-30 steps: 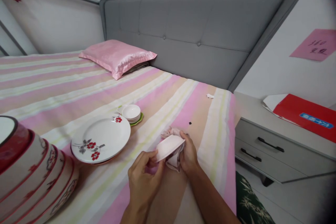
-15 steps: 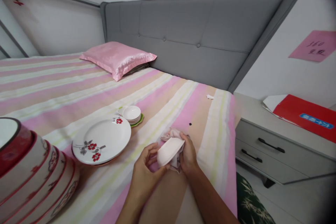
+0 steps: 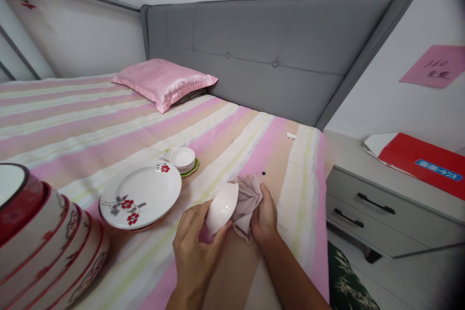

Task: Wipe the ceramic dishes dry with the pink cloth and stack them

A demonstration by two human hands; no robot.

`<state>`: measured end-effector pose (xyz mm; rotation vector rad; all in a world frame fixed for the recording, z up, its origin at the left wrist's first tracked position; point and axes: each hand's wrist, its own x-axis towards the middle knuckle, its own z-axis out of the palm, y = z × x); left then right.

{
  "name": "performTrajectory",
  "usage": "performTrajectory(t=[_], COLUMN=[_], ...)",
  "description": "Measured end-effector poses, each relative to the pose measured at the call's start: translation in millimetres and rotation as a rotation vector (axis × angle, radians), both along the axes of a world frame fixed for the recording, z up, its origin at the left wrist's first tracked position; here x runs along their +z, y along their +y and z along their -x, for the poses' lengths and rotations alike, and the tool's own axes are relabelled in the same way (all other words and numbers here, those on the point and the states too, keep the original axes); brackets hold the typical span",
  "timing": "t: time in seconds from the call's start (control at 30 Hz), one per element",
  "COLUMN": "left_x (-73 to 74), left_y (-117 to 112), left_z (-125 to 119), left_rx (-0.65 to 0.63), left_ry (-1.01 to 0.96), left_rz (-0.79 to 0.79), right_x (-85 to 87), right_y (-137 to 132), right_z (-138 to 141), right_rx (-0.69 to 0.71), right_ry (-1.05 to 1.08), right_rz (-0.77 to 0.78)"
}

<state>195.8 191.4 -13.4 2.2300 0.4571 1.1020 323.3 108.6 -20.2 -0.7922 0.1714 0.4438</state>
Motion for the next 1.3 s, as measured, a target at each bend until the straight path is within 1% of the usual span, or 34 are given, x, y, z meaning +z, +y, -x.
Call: performTrajectory(t=[0.07,0.1,0.2,0.27,0.3,0.43,0.5,0.53,0.6,0.63,0.7,0.77,0.9,1.03,1.17,1.3], left_x=[-3.2,-5.0,-9.7,-11.2,-11.4,-10.4,-9.8,-9.5,-8.4,-7.7,-6.4,-5.9,-8.2,-11.8,-12.6,-12.2], left_y=[0.7,0.6,-1.0,-2.6,-3.2,-3.7,-3.9,-4.2,-5.5,-6.2,-7.3,-7.8,-7.1,-5.8,-5.5,-5.4], left_z=[-0.9,-1.4,-3.1,-3.8,-3.9,-3.1,-2.9,-3.0,-3.7,-4.1,-4.6,-4.7,-4.6,-5.1,-5.4,-6.0], left_rx=[0.049,0.048,-0.03,-0.072,-0.075,-0.028,-0.014,-0.013,-0.011,-0.008,-0.004,-0.024,-0.06,-0.055,-0.044,-0.041], left_ry=[0.024,0.047,0.086,0.08,0.081,0.092,0.058,0.041,0.039,0.053,0.075,0.081,0.084,0.071,0.056,0.036], left_rz=[-0.067,-0.097,-0.171,-0.198,-0.195,-0.142,-0.133,-0.133,-0.129,-0.12,-0.107,-0.107,-0.114,-0.144,-0.168,-0.164], right_x=[1.0,1.1,3.2,8.1,11.9,30.3,36.3,37.6,37.1,35.8,32.1,28.4,21.6,13.3,3.2,-7.0], right_y=[-0.4,-0.7,-3.3,-6.9,-8.9,-13.7,-12.7,-11.7,-9.3,-8.3,-6.8,-6.0,-5.7,-6.0,-5.2,-3.5], right_z=[0.3,0.9,7.9,17.8,23.9,45.9,51.0,51.7,50.6,49.2,46.0,42.7,34.8,25.8,18.2,10.8], right_rx=[0.004,0.001,-0.057,-0.087,-0.074,0.126,0.2,0.214,0.209,0.197,0.183,0.175,0.172,0.214,0.221,0.239], right_ry=[-0.019,-0.042,-0.202,-0.431,-0.591,-1.318,-1.536,-1.584,-1.595,-1.585,-1.565,-1.546,-1.46,-1.292,-1.072,-0.894], right_rz=[-0.01,-0.009,0.046,0.155,0.229,0.518,0.684,0.766,0.894,0.931,0.966,0.968,0.956,0.927,0.846,0.731])
